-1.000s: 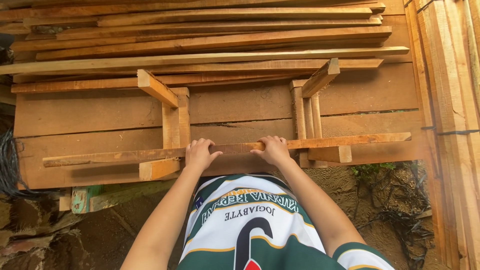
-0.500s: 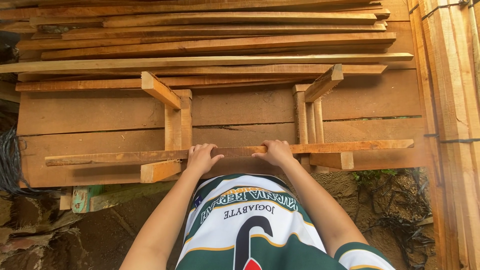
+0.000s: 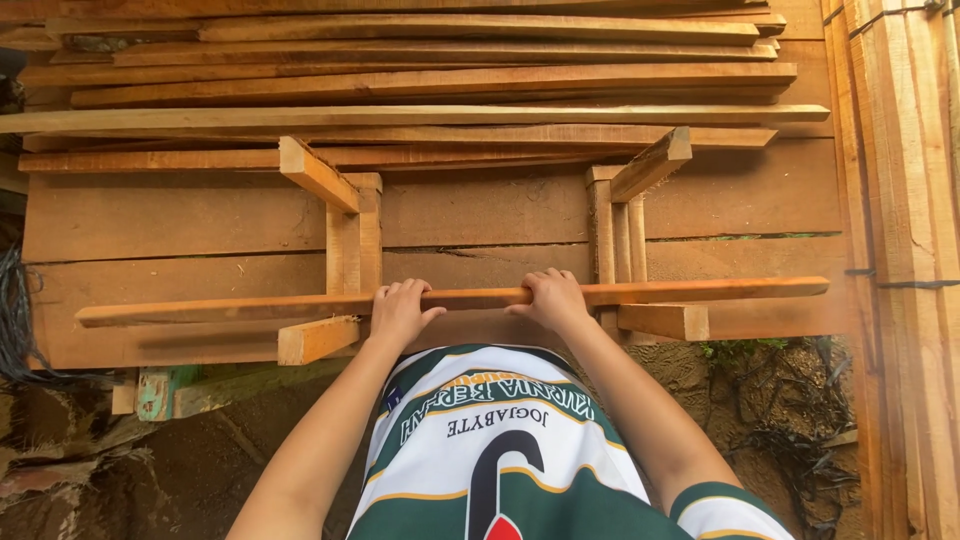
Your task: Bundling and organizing thin wood slats using plastic ties.
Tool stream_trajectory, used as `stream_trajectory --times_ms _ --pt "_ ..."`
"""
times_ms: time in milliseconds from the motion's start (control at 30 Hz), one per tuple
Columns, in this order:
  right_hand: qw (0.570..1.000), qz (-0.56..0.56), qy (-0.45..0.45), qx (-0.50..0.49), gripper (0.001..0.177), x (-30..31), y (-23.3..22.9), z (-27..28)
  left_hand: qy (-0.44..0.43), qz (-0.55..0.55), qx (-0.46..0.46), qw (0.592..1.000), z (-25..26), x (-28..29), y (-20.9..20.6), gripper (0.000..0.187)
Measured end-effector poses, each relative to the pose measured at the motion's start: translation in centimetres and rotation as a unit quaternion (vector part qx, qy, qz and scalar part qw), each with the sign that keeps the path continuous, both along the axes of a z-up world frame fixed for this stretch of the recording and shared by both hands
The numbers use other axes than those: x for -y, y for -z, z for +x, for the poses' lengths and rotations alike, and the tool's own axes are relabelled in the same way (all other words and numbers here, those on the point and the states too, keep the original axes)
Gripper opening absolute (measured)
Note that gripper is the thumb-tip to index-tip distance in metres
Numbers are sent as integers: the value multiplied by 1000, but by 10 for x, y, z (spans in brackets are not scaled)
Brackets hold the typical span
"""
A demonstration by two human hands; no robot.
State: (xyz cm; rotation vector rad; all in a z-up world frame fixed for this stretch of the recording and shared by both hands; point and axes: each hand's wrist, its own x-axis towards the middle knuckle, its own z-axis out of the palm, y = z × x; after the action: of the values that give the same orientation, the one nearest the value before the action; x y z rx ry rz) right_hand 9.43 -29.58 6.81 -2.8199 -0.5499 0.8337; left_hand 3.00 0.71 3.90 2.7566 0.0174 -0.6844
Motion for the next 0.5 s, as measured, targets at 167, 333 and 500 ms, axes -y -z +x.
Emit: stream_trajectory --times_ms 167,333,500 --pt "998 16 11 68 46 4 40 -27 13 1 31 999 -12 8 12 46" --pt "976 93 34 194 48 -3 25 -34 -1 -82 91 992 -11 10 -10 51" --pt "993 72 43 87 45 -6 7 -27 -17 -53 36 998 -9 8 11 38"
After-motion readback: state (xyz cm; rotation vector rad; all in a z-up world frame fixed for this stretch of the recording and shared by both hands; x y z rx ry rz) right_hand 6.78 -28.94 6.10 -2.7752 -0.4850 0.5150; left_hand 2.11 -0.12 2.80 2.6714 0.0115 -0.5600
